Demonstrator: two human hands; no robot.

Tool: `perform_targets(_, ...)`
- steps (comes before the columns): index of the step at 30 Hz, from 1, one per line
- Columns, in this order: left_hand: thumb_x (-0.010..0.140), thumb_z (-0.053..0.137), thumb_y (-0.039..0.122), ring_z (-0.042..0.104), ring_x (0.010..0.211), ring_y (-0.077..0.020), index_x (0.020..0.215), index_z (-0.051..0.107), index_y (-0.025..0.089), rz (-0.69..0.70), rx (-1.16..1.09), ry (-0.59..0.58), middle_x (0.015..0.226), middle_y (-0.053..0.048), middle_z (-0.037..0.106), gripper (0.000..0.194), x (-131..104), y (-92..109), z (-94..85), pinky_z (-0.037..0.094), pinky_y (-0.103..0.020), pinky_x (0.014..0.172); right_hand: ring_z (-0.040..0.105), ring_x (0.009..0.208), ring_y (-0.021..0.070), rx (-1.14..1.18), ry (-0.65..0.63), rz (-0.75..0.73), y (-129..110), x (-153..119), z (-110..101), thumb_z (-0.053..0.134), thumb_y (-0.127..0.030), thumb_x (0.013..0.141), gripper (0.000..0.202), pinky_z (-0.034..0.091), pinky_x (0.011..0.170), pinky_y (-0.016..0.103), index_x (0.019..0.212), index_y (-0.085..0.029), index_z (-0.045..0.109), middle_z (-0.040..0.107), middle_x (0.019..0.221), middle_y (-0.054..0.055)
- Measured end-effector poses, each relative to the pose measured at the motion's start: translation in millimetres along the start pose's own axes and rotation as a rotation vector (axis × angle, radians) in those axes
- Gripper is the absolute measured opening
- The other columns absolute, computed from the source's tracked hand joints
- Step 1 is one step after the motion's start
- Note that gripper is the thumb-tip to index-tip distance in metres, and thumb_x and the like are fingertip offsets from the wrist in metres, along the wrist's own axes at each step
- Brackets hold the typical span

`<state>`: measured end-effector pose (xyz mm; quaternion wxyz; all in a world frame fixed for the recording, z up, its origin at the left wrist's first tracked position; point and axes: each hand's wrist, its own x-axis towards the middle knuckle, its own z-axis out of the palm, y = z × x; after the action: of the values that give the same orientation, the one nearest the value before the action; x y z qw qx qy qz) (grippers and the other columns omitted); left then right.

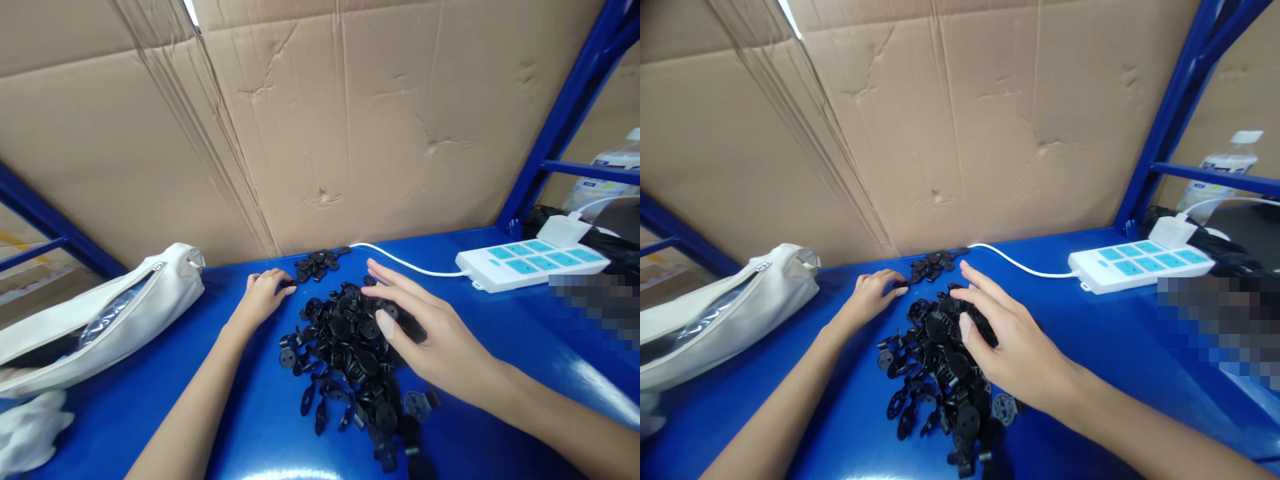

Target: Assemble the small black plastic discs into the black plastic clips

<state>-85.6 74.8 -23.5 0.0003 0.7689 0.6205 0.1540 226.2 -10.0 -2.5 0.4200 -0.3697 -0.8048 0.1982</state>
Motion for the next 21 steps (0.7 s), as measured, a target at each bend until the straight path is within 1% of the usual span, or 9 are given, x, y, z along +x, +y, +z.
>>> perform_targets(4,0.083,0.056,0.035,0.061,0.095,-0.0283,0.089,0.063,0.018,0.017,-0.033,-0.016,0.098,-0.01,0.067,0.02,-3,2,-5.0,0.042,-0.045,0.089,0.042,0.132,0.0224,0.011,0.022,-0.018,1,2,0,0.048,-0.022,0.091,0.025,0.039,0.108,0.043,0.112,-0.021,0.062,0.043,0.145,0.007)
perform_targets(7,0.086,0.053,0.038,0.062,0.094,-0.0243,0.103,0.059,0.018,0.065,-0.125,-0.03,0.098,-0.008,0.067,0.027,-6,12,-11.8,0.045,-0.041,0.089,0.043,0.131,0.0219,0.035,0.026,-0.029,-1,2,-1,0.048,-0.019,0.091,0.023,0.038,0.109,0.042,0.109,-0.021,0.062,0.044,0.144,0.008)
perform_targets(10,0.09,0.049,0.043,0.06,0.102,-0.0207,0.117,0.055,0.021,0.156,-0.244,-0.014,0.11,-0.006,0.065,0.035,-13,39,-22.8,0.045,-0.036,0.093,0.045,0.13,0.0219,0.096,0.032,-0.021,-3,2,0,0.049,-0.018,0.09,0.022,0.037,0.109,0.041,0.107,-0.02,0.063,0.047,0.141,0.009)
perform_targets(12,0.092,0.047,0.042,0.058,0.107,-0.0186,0.119,0.055,0.024,0.229,-0.318,0.014,0.117,-0.005,0.061,0.033,-20,64,-28.9,0.044,-0.033,0.096,0.051,0.123,0.0209,0.229,0.031,0.023,-4,2,1,0.049,-0.02,0.092,0.022,0.042,0.104,0.039,0.109,-0.021,0.062,0.052,0.136,0.009)
perform_targets(13,0.093,0.047,0.04,0.057,0.108,-0.0181,0.117,0.057,0.025,0.27,-0.364,0.049,0.117,-0.005,0.061,0.03,-24,77,-30.8,0.043,-0.032,0.096,0.057,0.115,0.0197,0.336,0.021,0.066,-4,2,2,0.048,-0.021,0.093,0.022,0.047,0.099,0.037,0.112,-0.02,0.06,0.055,0.131,0.01)
perform_targets(15,0.09,0.056,0.034,0.058,0.104,-0.0196,0.109,0.063,0.023,0.397,-0.557,0.15,0.11,-0.007,0.063,0.023,-34,103,-31.8,0.044,-0.033,0.093,0.066,0.094,0.0163,0.598,-0.037,0.177,-5,3,4,0.049,-0.027,0.094,0.027,0.055,0.084,0.032,0.12,-0.019,0.053,0.064,0.115,0.01)
perform_targets(17,0.086,0.064,0.031,0.06,0.098,-0.0198,0.107,0.064,0.022,0.524,-0.683,0.179,0.101,-0.006,0.065,0.023,-44,124,-30.3,0.045,-0.034,0.089,0.067,0.077,0.0136,0.816,-0.15,0.272,-6,4,4,0.052,-0.032,0.094,0.03,0.056,0.075,0.028,0.121,-0.018,0.052,0.068,0.095,0.006)
perform_targets(19,0.085,0.065,0.027,0.06,0.094,-0.0189,0.106,0.064,0.022,0.584,-0.716,0.197,0.096,-0.005,0.066,0.022,-51,136,-28.4,0.045,-0.033,0.087,0.066,0.074,0.0128,0.926,-0.26,0.31,-8,6,2,0.054,-0.034,0.093,0.028,0.055,0.075,0.027,0.114,-0.016,0.058,0.066,0.083,0.002)
perform_targets(21,0.084,0.066,0.025,0.06,0.093,-0.0182,0.105,0.063,0.022,0.609,-0.709,0.206,0.093,-0.004,0.067,0.021,-55,141,-27.4,0.044,-0.033,0.086,0.065,0.075,0.0122,0.966,-0.332,0.321,-10,7,-2,0.054,-0.033,0.093,0.024,0.054,0.077,0.026,0.108,-0.017,0.064,0.065,0.083,0.001)
